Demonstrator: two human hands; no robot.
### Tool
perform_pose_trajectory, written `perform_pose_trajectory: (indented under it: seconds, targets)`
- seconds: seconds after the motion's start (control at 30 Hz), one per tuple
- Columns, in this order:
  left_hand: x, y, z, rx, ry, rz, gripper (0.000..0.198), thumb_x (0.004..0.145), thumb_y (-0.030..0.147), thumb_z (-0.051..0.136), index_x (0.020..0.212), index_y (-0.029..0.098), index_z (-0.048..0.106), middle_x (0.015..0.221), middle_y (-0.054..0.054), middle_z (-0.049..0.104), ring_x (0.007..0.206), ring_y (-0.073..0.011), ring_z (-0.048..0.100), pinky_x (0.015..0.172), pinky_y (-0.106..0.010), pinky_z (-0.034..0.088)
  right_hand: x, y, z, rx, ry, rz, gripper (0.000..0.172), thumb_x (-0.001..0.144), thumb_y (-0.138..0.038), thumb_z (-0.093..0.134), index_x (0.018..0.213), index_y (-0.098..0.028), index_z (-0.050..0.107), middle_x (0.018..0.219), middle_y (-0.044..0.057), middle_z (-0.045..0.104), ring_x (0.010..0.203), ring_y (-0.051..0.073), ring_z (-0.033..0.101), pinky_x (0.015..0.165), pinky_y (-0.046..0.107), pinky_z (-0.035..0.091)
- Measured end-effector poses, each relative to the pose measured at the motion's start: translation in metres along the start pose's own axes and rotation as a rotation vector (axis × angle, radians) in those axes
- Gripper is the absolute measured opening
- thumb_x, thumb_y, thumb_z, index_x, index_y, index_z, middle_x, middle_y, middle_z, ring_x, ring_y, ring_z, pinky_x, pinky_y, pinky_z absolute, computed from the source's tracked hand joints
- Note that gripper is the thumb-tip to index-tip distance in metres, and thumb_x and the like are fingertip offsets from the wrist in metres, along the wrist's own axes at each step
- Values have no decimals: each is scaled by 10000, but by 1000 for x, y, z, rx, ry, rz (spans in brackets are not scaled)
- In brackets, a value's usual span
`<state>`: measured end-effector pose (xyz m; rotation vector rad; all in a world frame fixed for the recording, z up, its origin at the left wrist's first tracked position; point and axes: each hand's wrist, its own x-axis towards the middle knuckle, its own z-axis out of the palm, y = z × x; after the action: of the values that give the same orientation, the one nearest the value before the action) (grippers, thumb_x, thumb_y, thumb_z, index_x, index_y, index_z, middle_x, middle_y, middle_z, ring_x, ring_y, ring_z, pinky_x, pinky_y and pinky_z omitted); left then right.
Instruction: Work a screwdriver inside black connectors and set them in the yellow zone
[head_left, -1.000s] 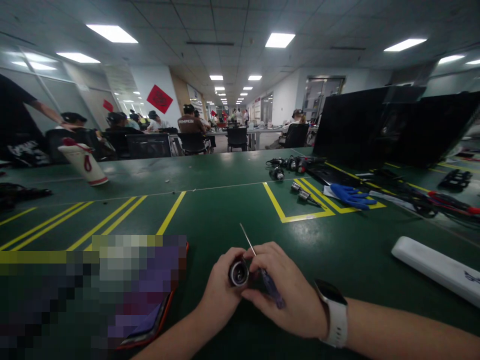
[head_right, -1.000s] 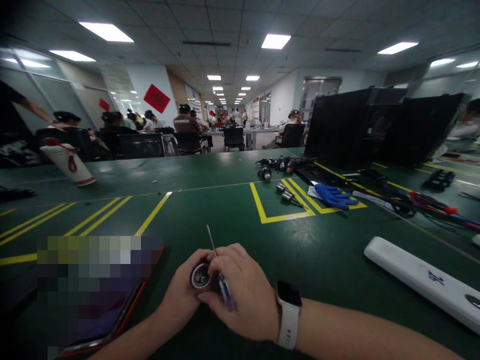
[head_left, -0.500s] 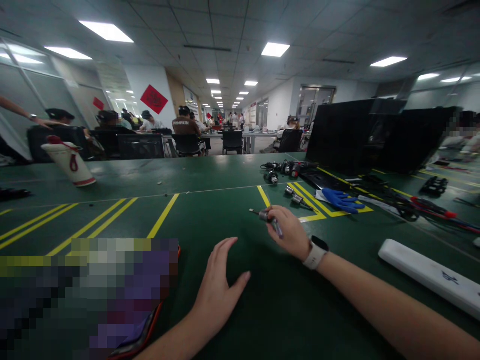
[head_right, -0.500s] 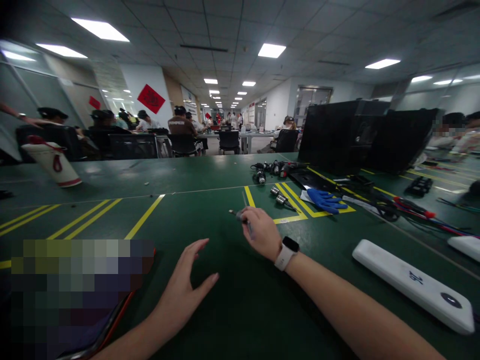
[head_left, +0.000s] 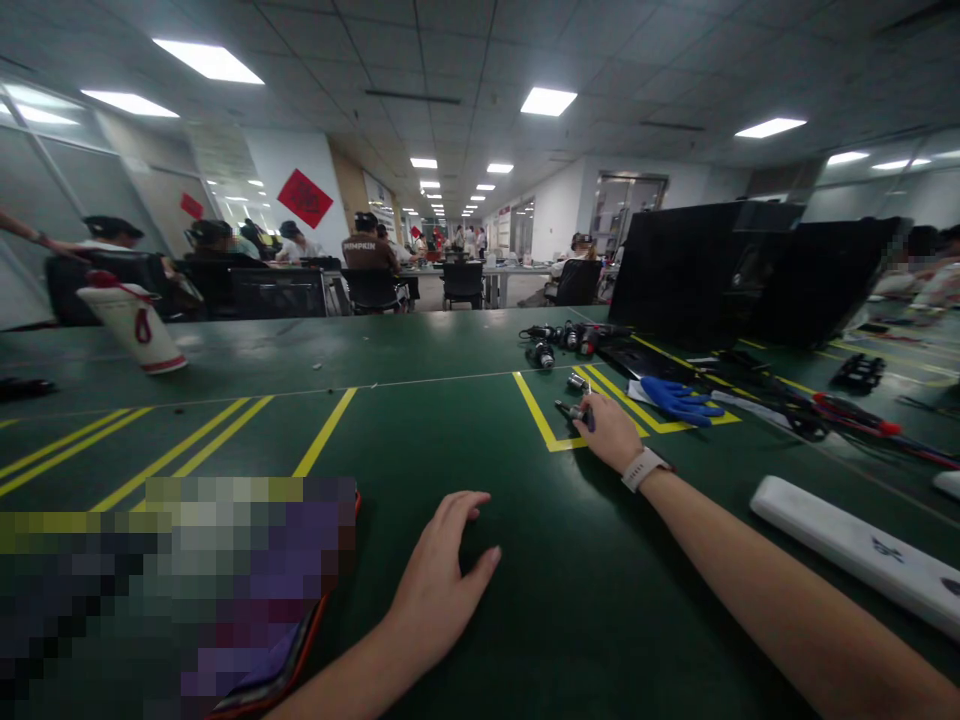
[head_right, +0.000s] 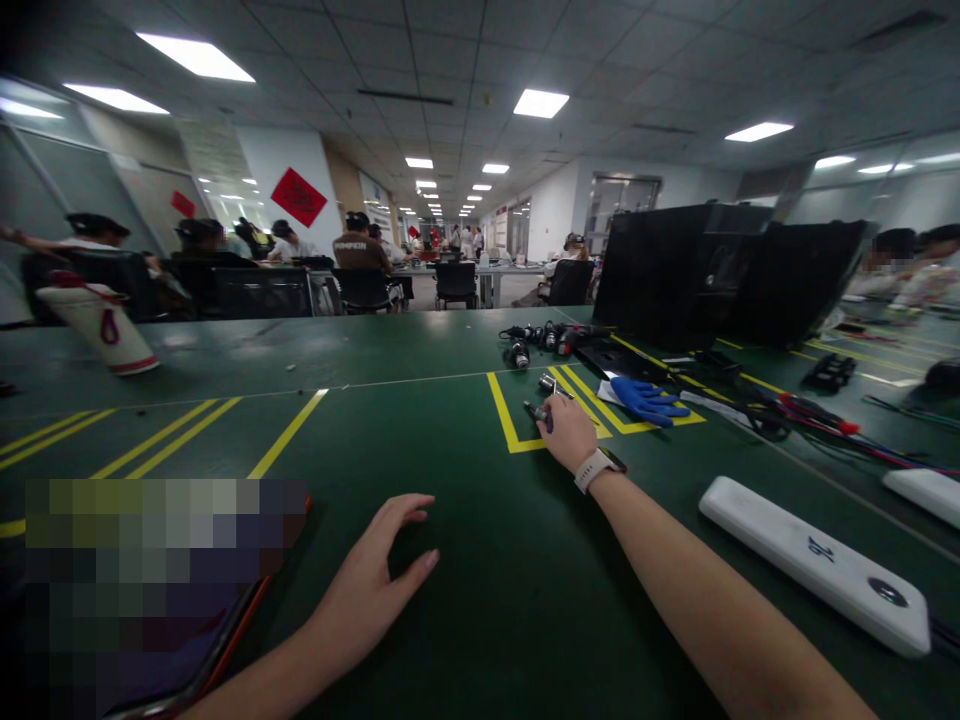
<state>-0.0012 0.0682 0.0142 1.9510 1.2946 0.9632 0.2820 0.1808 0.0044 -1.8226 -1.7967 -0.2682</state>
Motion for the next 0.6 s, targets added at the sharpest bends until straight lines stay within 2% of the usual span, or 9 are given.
perform_pose_trajectory:
  seconds: [0.13, 0.3, 0.47, 0.6]
  targets:
    - [1, 1, -1, -11, 13, 2, 368, 704, 217, 622, 1072, 233, 604, 1056, -86, 631, 951, -297, 599, 758, -425, 495, 5, 14, -6, -78, 22, 132, 186, 889, -230, 474, 991, -98, 557, 995, 131, 604, 935, 222, 567, 826, 357, 447]
    - [1, 4, -1, -49, 25, -1, 351, 692, 208, 628, 1042, 237, 620, 1026, -80, 643, 955, -296, 596, 760, -418, 491, 3, 35, -6, -157, -84, 250, 246, 878, -281, 543, 1073, -132, 562, 1081, 79, 586, 932, 196, 590, 796, 391, 494]
    - [1, 0, -1, -40, 12, -3, 347, 708, 213, 614, 1054, 240, 621, 1040, -78, 640, 971, -292, 591, 771, -418, 484, 3, 38, -3, -140, -169, 294, 249, 881, -274, 542, 1096, -148, 557, 1094, 78, 585, 932, 194, 597, 781, 372, 507]
    - [1, -2, -2, 1, -30, -11, 364, 733, 222, 596, 1097, 222, 597, 1060, -88, 628, 1000, -288, 584, 810, -429, 475, 3, 37, -9, -75, -158, 326, 249, 883, -280, 536, 1091, -144, 557, 1085, 73, 588, 920, 192, 597, 777, 381, 507]
